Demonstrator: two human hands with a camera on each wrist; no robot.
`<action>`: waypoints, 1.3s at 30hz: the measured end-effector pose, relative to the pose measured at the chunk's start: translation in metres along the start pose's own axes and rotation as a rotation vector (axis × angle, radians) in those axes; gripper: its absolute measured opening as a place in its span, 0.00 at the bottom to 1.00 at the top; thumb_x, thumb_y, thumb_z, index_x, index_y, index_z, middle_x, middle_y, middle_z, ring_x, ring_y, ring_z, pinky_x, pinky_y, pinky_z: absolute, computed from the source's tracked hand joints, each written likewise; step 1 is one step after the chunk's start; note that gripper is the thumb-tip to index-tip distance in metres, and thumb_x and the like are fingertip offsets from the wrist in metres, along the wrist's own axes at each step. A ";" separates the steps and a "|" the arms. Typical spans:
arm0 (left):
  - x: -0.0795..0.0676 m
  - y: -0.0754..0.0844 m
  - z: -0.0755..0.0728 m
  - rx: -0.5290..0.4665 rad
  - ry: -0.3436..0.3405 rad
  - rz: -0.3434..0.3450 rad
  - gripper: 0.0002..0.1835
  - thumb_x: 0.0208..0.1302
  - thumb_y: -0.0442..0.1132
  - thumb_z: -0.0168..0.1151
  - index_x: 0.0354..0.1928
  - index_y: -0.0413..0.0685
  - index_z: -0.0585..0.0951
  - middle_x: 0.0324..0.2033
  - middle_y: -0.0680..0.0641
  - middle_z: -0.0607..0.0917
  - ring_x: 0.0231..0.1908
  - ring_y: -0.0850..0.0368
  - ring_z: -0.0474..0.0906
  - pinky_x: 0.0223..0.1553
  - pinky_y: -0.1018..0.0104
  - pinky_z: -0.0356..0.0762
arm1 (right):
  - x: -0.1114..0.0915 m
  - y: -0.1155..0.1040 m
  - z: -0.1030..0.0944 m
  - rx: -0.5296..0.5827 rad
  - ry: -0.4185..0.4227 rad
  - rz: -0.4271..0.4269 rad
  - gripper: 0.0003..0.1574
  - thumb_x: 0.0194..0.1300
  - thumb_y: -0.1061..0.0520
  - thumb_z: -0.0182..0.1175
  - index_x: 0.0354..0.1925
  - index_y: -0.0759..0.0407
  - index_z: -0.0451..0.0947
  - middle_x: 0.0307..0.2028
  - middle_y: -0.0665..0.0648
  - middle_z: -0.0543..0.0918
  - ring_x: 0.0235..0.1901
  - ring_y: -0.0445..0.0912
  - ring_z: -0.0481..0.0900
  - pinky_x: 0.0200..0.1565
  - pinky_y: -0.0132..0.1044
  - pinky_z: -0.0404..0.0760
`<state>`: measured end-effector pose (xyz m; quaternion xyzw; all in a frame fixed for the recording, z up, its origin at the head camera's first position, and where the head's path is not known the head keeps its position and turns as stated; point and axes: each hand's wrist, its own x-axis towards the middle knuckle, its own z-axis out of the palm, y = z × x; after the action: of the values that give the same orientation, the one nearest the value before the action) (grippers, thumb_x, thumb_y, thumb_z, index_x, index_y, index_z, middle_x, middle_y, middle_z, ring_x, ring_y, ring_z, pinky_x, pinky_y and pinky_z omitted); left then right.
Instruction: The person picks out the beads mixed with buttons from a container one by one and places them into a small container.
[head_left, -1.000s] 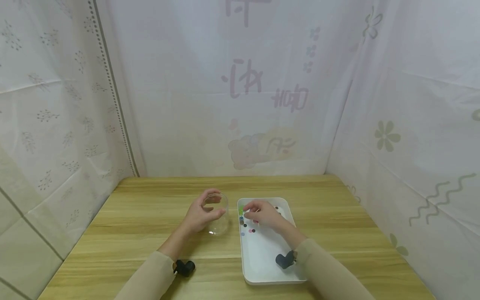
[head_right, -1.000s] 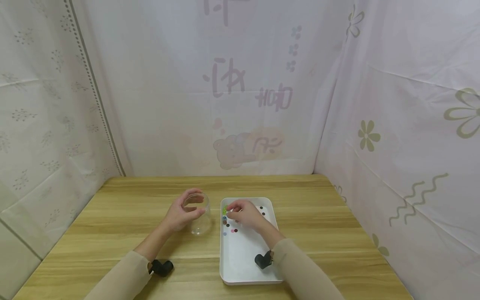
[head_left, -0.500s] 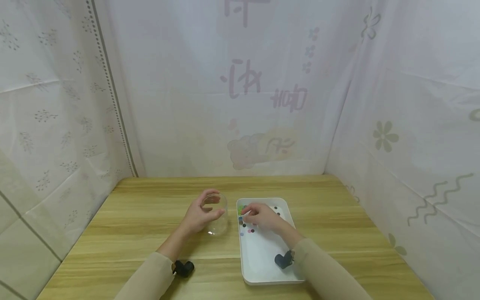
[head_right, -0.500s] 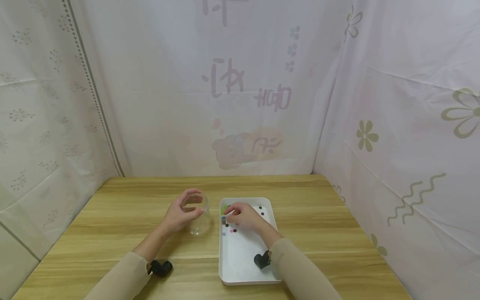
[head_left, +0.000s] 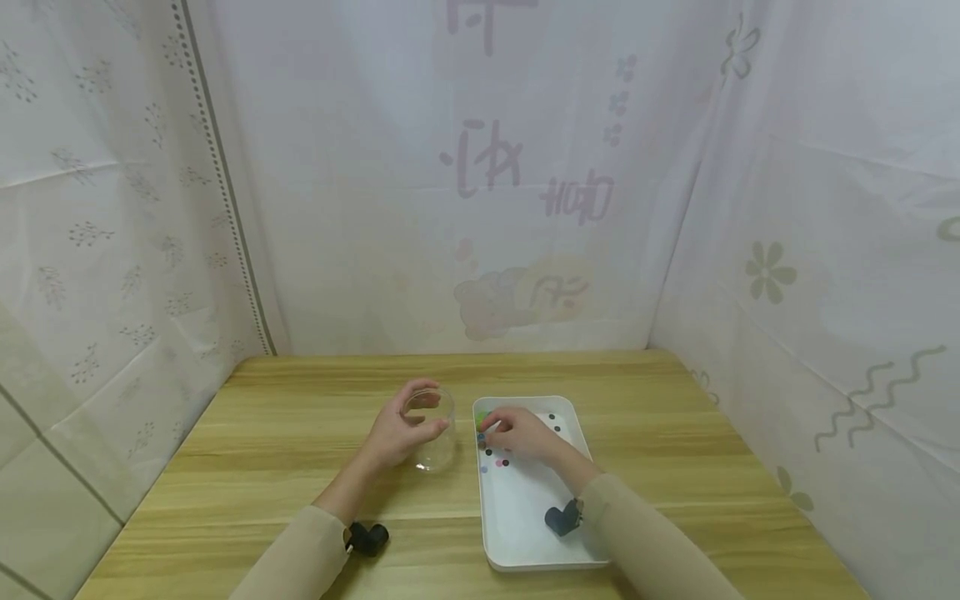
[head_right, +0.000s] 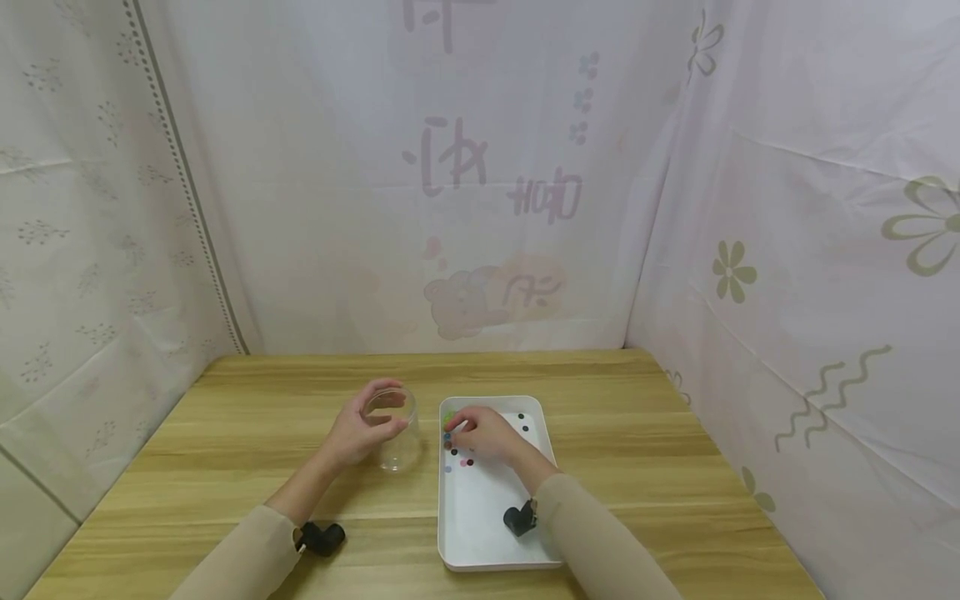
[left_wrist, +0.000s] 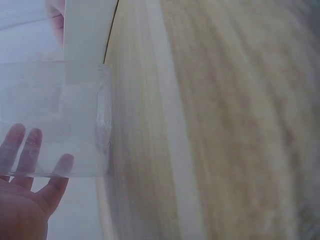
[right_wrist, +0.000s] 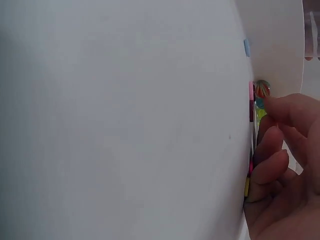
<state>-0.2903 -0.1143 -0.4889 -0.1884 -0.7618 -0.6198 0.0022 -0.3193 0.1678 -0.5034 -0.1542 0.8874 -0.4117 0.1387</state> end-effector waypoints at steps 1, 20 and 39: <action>0.000 0.000 0.000 0.000 0.000 -0.001 0.34 0.67 0.43 0.76 0.73 0.55 0.75 0.69 0.40 0.83 0.71 0.39 0.77 0.72 0.31 0.75 | 0.000 0.000 0.000 0.000 0.001 -0.002 0.12 0.73 0.56 0.69 0.53 0.50 0.89 0.36 0.52 0.86 0.33 0.45 0.82 0.37 0.37 0.79; 0.000 -0.001 0.000 0.007 0.004 0.002 0.34 0.67 0.43 0.75 0.73 0.54 0.75 0.69 0.35 0.81 0.71 0.39 0.77 0.72 0.32 0.75 | 0.004 0.000 0.006 -0.004 0.023 0.013 0.12 0.70 0.58 0.73 0.51 0.53 0.89 0.32 0.51 0.86 0.28 0.43 0.83 0.34 0.35 0.81; 0.002 -0.002 0.001 0.009 -0.002 0.005 0.37 0.67 0.42 0.75 0.75 0.46 0.73 0.68 0.38 0.82 0.71 0.39 0.78 0.72 0.32 0.76 | 0.000 0.000 0.002 -0.032 0.049 0.028 0.11 0.69 0.54 0.74 0.50 0.49 0.90 0.34 0.52 0.85 0.34 0.45 0.80 0.37 0.37 0.78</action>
<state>-0.2923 -0.1133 -0.4907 -0.1909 -0.7640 -0.6163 0.0037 -0.3186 0.1667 -0.5047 -0.1340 0.8990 -0.3993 0.1203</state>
